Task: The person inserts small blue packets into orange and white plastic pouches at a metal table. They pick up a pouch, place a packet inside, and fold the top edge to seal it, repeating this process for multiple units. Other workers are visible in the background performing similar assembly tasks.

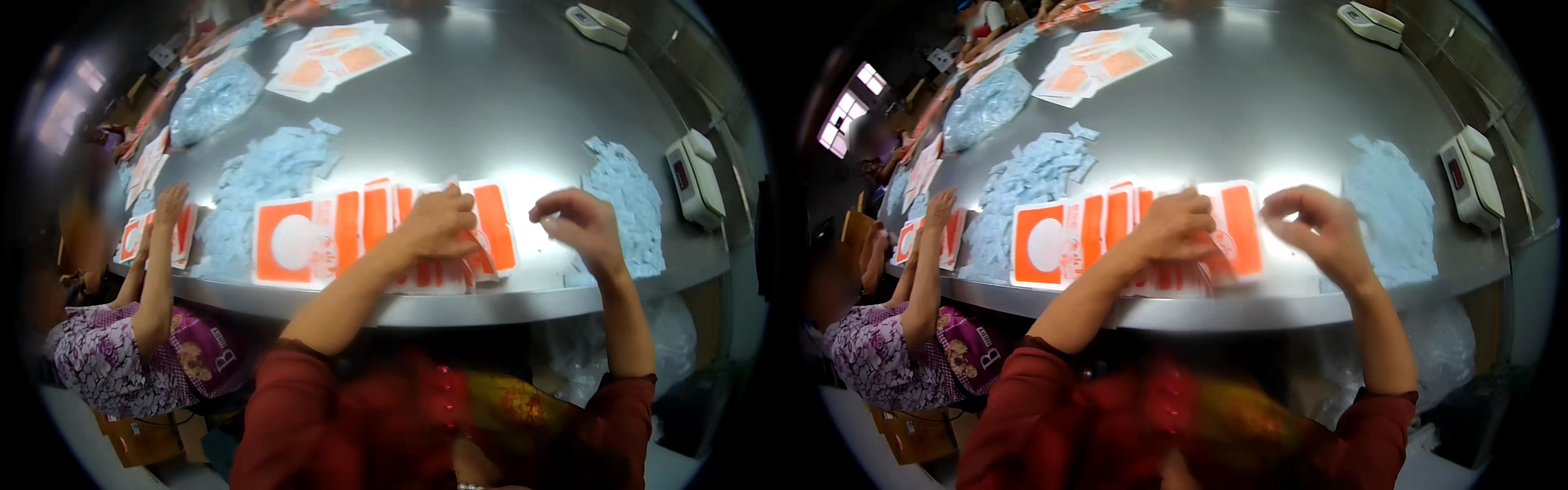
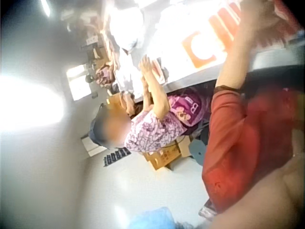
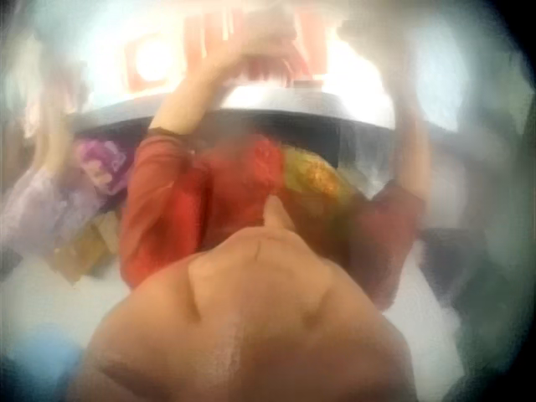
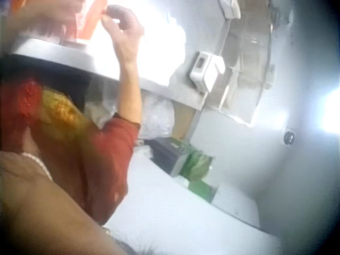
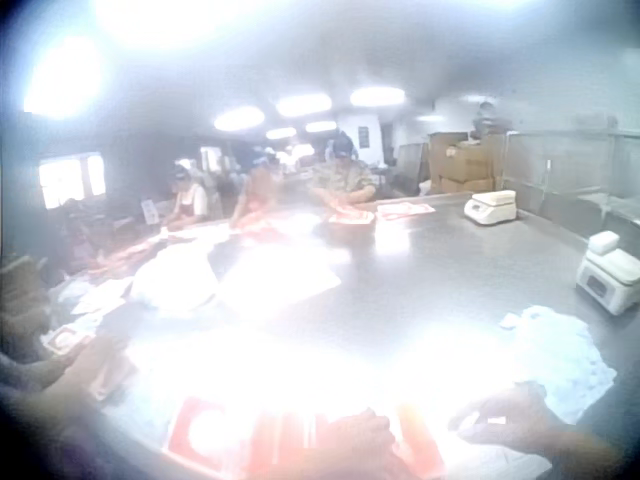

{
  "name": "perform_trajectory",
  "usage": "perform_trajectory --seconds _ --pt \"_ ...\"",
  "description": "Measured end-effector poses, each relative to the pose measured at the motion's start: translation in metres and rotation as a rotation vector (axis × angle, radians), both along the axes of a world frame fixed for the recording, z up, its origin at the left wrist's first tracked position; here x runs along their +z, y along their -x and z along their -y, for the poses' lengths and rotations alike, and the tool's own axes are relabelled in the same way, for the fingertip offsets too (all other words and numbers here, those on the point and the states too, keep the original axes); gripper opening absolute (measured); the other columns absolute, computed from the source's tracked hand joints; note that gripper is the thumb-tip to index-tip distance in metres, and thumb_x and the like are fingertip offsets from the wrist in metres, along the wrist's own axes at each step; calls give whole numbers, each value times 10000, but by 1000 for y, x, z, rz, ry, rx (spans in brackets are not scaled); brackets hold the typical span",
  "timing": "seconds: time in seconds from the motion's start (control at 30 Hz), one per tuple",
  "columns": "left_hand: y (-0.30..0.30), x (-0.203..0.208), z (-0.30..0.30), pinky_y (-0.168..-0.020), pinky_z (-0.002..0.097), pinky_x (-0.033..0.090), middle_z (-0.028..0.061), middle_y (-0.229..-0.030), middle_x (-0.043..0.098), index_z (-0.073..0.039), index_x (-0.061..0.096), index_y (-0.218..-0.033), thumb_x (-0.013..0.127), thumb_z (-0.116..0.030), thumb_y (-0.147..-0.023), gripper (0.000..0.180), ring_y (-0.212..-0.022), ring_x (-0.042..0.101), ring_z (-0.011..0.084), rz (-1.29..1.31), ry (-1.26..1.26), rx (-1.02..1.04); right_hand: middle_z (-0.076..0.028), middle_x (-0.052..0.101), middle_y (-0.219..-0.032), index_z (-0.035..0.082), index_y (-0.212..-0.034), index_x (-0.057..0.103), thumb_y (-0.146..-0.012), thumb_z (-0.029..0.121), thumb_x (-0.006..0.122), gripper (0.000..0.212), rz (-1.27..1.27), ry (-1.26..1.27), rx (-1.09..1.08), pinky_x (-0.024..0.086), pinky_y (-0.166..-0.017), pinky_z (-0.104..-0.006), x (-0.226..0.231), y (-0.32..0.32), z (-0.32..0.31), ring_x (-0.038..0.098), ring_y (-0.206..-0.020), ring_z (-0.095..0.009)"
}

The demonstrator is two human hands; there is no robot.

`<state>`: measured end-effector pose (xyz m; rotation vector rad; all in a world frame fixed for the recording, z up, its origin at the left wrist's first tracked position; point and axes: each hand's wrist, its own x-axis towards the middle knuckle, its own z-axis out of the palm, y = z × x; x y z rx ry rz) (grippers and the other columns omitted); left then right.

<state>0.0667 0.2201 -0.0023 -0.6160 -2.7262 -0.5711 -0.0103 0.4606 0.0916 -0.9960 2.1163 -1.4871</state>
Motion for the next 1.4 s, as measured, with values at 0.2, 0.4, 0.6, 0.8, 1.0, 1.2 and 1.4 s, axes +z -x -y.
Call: perform_trajectory --seconds 0.2,0.4,0.6,0.8,1.0,1.2,1.4 --pt "-1 0 -3 -635 381 443 48 -815 545 -51 631 -675 709 -340 -637 302 -812 521 237 1 -50 8 -172 645 -1050 -57 -1097 606 -750 30 642 360 239 649 901 492 -746 -301 90 -79 40 613 -955 -234" --pt "-3 1 4 -659 372 455 50 -836 548 -50 633 -697 708 -382 -664 342 -851 522 238 69 -24 24 -162 643 -1042 -42 -1095 603 -754 49 625 353 239 775 1100 491 -730 -300 107 -95 59 607 -941 -223" --pt "4 2 1 -674 364 463 54 -858 555 -54 638 -711 712 -383 -666 340 -864 525 241 75 -10 5 -153 642 -1033 -26 -1092 600 -759 69 609 347 124 826 1120 490 -714 -299 124 -103 57 601 -927 -212" --pt "-2 -3 6 -665 365 458 48 -866 565 -59 638 -714 710 -361 -667 315 -860 525 235 82 3 50 -143 640 -1025 -11 -1090 596 -763 89 592 342 8 877 1124 489 -698 -298 125 -104 52 595 -913 -200" --pt "5 0 1 -672 367 460 41 -866 566 -61 638 -715 704 -351 -656 304 -860 523 231 41 -76 -11 -133 638 -1016 4 -1087 593 -767 109 576 337 -147 884 1040 488 -683 -297 138 -110 53 589 -899 -189" --pt "-1 -5 6 -687 368 476 33 -825 563 -60 638 -693 697 -338 -649 288 -863 527 229 1 -37 42 -123 637 -1007 20 -1085 590 -771 129 559 333 -263 530 100 487 -667 -296 55 -42 51 583 -885 -178" --pt "7 -3 -3 -658 373 479 21 -811 567 -69 637 -687 694 -320 -637 263 -850 532 233 45 42 64 -153 635 -1019 -4 -1116 592 -848 257 639 377 -460 -266 -157 492 -781 -337 -101 -11 25 615 -912 -256"
